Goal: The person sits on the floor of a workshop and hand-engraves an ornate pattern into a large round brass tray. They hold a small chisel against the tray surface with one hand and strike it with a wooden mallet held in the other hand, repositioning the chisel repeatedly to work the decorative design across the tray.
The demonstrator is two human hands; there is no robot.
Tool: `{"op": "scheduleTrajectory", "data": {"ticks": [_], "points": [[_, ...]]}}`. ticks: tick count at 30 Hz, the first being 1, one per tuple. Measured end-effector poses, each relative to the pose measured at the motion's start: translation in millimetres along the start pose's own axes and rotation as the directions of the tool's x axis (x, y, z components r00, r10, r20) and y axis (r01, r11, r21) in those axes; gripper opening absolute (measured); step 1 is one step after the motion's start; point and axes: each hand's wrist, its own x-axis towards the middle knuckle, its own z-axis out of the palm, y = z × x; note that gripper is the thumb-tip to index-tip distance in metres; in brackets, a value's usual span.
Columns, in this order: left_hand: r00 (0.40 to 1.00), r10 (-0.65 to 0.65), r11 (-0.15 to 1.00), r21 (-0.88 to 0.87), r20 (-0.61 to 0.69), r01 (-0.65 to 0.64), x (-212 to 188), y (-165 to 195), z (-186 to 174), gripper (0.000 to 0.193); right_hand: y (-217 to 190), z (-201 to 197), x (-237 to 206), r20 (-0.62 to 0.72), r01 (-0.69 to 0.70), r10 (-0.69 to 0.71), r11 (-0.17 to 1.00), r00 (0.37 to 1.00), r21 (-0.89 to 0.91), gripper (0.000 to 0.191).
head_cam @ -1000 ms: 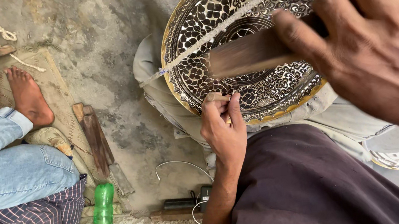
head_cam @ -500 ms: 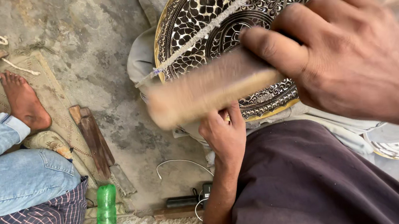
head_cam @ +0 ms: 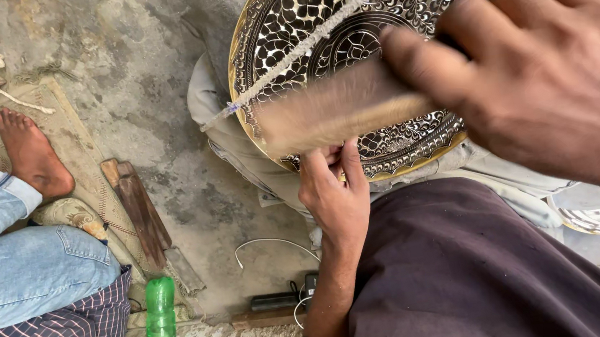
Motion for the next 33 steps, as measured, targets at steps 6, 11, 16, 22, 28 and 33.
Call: {"op": "scheduleTrajectory", "data": {"ticks": [6, 11, 16, 22, 28, 33], "points": [[0.999, 0.049, 0.999, 0.023, 0.004, -0.049, 0.6, -2.6, -0.7, 0.021, -0.7, -1.7, -4.4, -0.014, 0.016, -0.017, 1.0, 1.0, -0.016, 0.053], [0.996, 0.085, 0.996, 0.037, -0.005, -0.084, 2.3, 3.1, -5.0, 0.023, -1.1, -5.6, -6.3, 0.106, 0.061, -0.042, 0.981, 0.993, -0.182, 0.06], [0.999, 0.031, 0.998, 0.046, 0.023, -0.032, 5.9, 6.8, -8.5, 0.023, -3.1, -9.1, -7.3, 0.116, 0.065, -0.043, 0.98, 0.992, -0.188, 0.056], [0.998, 0.005, 0.999, 0.04, 0.055, -0.007, 6.2, 7.5, -11.6, 0.023, -5.6, -17.9, -2.0, 0.105, 0.061, -0.044, 0.984, 0.994, -0.166, 0.055], [0.996, 0.071, 0.997, 0.035, 0.051, -0.073, 8.8, 9.6, -13.5, 0.025, -7.7, -21.5, 0.4, 0.103, 0.043, -0.017, 0.964, 0.994, -0.262, 0.057], [0.995, 0.089, 0.995, 0.032, 0.054, -0.091, 10.3, 9.6, -13.7, 0.024, -8.3, -17.3, -6.4, 0.142, -0.038, 0.052, 0.994, 0.988, -0.104, 0.057]]}}
